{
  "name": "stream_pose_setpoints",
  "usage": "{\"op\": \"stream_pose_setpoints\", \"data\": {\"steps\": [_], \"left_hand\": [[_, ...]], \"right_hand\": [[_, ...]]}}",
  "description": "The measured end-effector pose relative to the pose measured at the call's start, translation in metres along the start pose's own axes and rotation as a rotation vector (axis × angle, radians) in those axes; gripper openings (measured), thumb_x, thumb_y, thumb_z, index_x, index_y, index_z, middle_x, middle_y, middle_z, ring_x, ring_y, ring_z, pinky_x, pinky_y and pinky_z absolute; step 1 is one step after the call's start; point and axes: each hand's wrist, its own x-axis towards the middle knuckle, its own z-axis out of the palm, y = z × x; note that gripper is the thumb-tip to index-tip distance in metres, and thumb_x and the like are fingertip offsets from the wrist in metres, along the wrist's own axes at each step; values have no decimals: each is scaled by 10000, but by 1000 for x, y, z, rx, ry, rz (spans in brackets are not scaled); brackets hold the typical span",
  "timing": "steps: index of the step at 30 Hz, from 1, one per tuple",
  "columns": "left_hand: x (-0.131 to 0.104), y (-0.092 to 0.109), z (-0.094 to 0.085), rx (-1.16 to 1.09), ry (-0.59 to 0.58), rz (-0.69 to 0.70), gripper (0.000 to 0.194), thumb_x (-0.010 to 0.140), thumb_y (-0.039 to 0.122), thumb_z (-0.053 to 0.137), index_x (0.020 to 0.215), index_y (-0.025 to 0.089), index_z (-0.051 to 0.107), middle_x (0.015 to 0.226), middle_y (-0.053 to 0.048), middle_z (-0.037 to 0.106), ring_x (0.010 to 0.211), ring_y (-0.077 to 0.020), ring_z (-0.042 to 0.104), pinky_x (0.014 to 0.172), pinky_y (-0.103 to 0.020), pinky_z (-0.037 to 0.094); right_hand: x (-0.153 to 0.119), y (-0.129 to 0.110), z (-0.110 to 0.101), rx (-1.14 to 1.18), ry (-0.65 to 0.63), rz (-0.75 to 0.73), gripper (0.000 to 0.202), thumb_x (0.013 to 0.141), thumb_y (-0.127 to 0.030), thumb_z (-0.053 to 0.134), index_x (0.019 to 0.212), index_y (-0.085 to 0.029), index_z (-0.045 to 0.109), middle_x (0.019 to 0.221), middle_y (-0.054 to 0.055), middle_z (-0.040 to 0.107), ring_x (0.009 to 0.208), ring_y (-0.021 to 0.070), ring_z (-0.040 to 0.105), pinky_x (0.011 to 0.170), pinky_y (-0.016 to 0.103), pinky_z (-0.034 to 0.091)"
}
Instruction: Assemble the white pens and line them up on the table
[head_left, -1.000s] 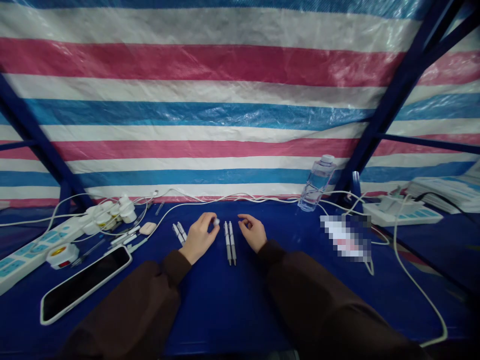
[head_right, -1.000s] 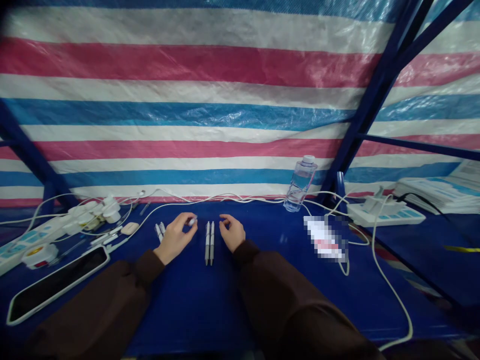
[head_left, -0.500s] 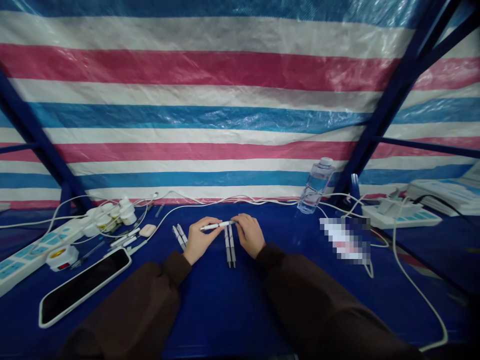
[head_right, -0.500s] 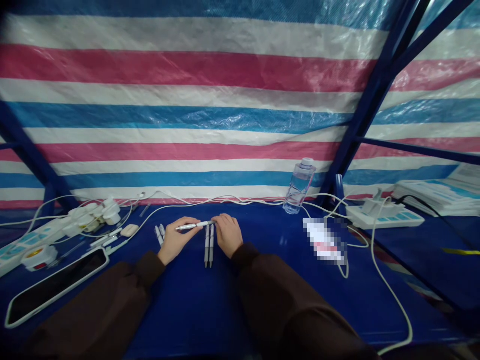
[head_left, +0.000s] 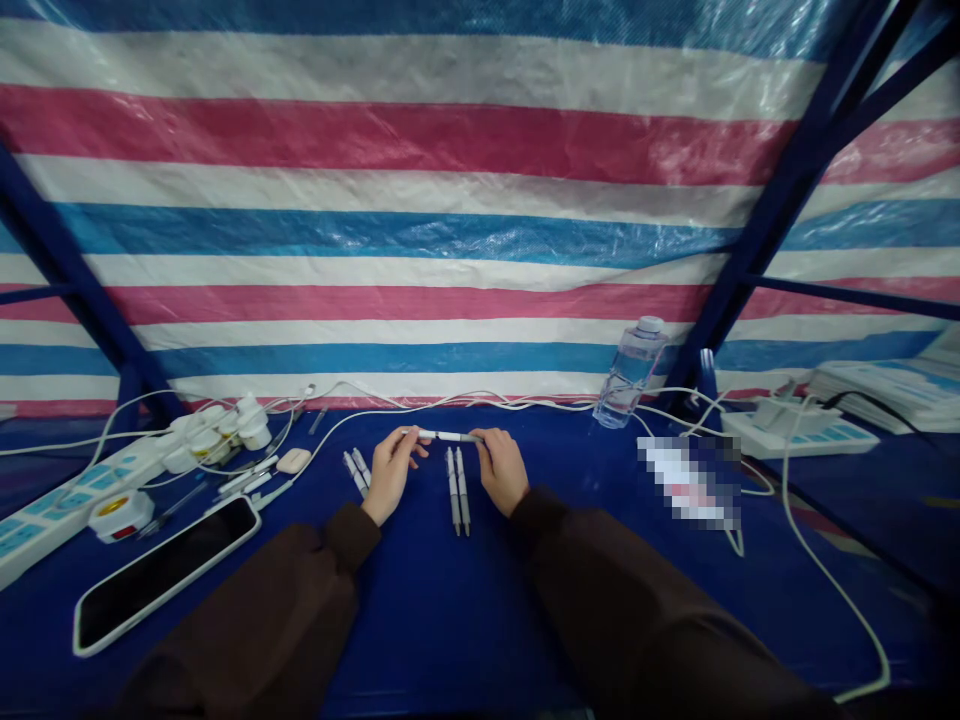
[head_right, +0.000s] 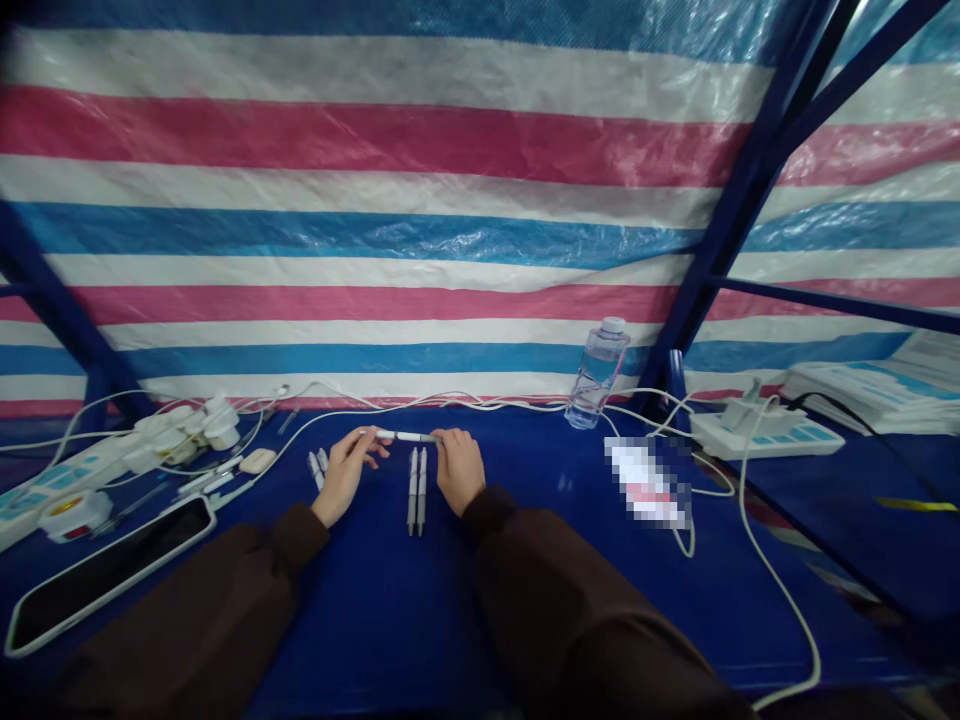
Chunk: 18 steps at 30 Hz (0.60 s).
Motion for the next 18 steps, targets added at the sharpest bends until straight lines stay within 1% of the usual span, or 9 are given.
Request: {"op": "stream_pose_setpoints", "data": {"steps": [4, 8, 13, 15, 18], "left_hand": [[3, -7, -1, 23, 62, -23, 311, 774, 431, 539, 875, 140, 576, 739, -51, 639, 602, -129, 587, 462, -197, 401], [3, -7, -2, 83, 47, -5, 303, 778, 440, 534, 852, 147, 556, 715, -42, 632, 603, -131, 586, 487, -207, 409], [-1, -2, -3, 271, 26, 78, 295, 823, 458, 461, 765, 176, 523, 639, 1, 576, 593, -127, 556, 578, -229, 416], [-2, -1, -3, 365, 33, 110, 309, 839, 470, 423, 738, 189, 502, 606, 16, 542, 573, -127, 534, 582, -229, 400], [-4, 1, -3, 501, 55, 108, 324, 857, 480, 379, 708, 206, 465, 570, 34, 500, 524, -126, 499, 557, -225, 362]], "right_hand": [[0, 0, 0, -10, 7, 3, 248, 887, -145, 365, 1027, -168, 568, 944, 70, 600, 876, 207, 502, 767, 325, 370], [0, 3, 2, -8, 22, 8, 259, 881, -138, 366, 1030, -172, 577, 960, 76, 611, 882, 207, 511, 771, 328, 376], [0, 5, 3, -17, 24, 13, 266, 876, -137, 370, 1023, -185, 587, 958, 78, 621, 884, 202, 529, 758, 322, 388], [0, 4, 2, -16, 23, 11, 267, 880, -140, 369, 1025, -185, 588, 959, 76, 623, 886, 201, 530, 760, 320, 388], [0, 2, 1, -7, 26, 7, 270, 884, -149, 368, 1034, -186, 589, 968, 77, 625, 889, 200, 531, 764, 322, 387]]}}
